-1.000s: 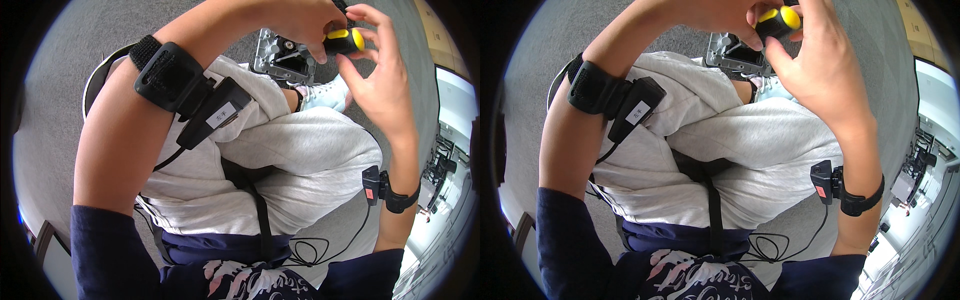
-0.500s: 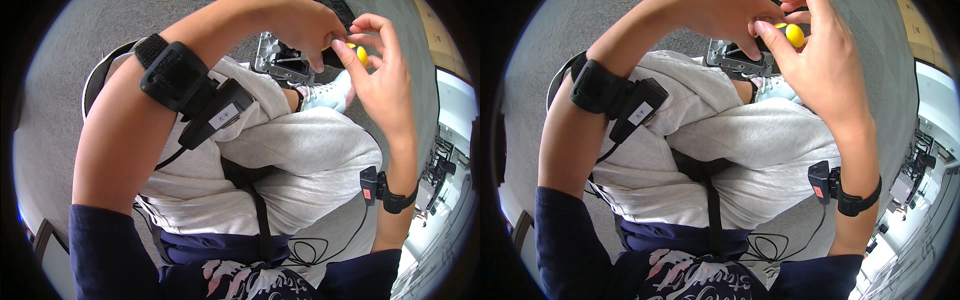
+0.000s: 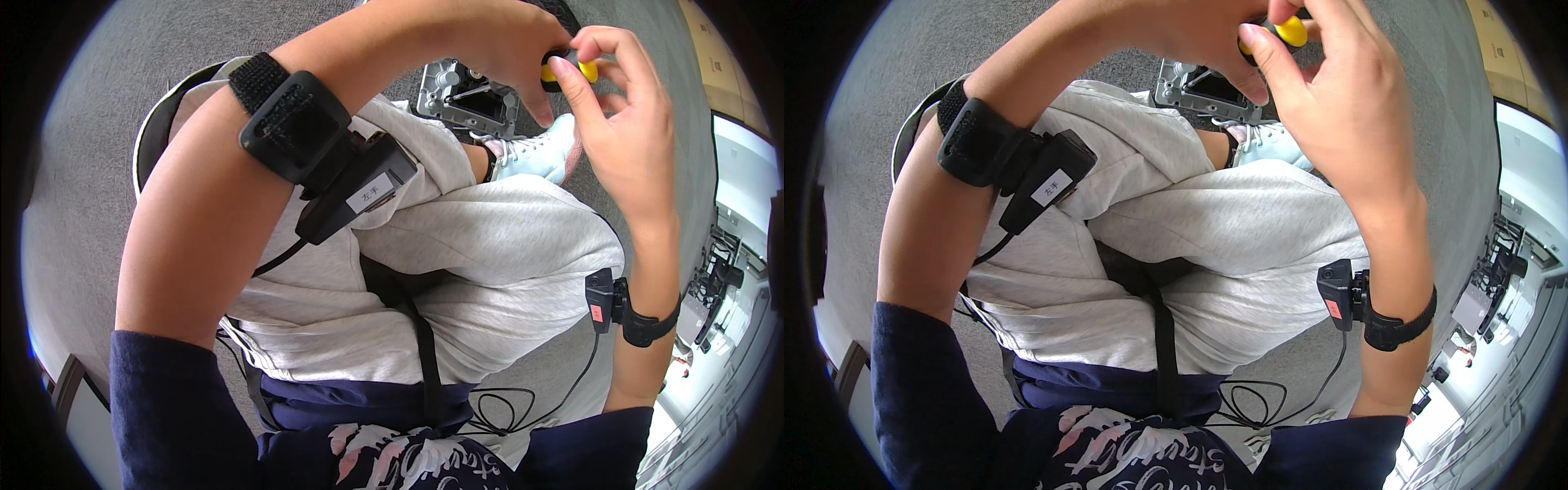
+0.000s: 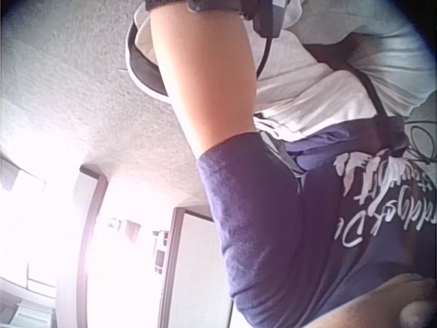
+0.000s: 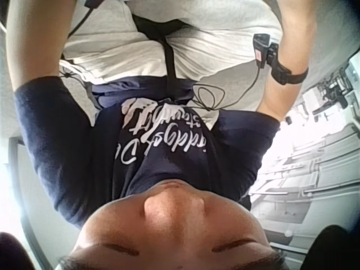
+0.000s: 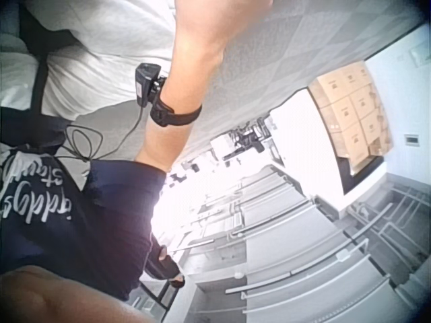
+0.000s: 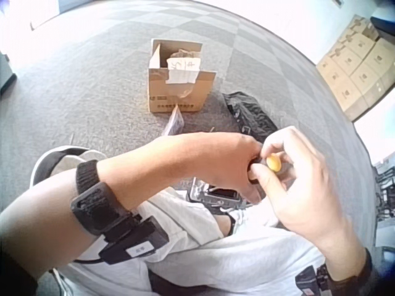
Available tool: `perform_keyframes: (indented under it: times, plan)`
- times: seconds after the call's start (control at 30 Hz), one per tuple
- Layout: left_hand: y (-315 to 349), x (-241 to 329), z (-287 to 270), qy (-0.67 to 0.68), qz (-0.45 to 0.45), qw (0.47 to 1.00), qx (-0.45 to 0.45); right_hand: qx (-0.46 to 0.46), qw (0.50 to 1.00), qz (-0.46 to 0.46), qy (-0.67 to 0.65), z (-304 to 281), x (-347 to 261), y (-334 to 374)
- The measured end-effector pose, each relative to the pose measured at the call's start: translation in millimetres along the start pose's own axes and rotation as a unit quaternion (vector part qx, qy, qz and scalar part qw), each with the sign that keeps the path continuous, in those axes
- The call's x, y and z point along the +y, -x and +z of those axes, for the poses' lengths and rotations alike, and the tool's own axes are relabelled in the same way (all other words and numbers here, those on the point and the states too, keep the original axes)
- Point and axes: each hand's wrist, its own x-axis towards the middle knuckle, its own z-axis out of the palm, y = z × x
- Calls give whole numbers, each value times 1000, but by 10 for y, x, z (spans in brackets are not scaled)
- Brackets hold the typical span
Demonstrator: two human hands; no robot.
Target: The recorder uses a screwdriver to assemble a large electrical connector component while sitting on the floor.
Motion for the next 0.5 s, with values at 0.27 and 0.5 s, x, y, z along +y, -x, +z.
perform_keyframes:
  times: [0.27, 0.5]
  plan:
    - [4, 7, -36, -37, -46, 998, -34, -74, 989, -125, 20, -60, 139, -24]
    - [2, 1, -45, -51, -29, 998, -22, -32, 989, -133, 52, 44, -67, -7]
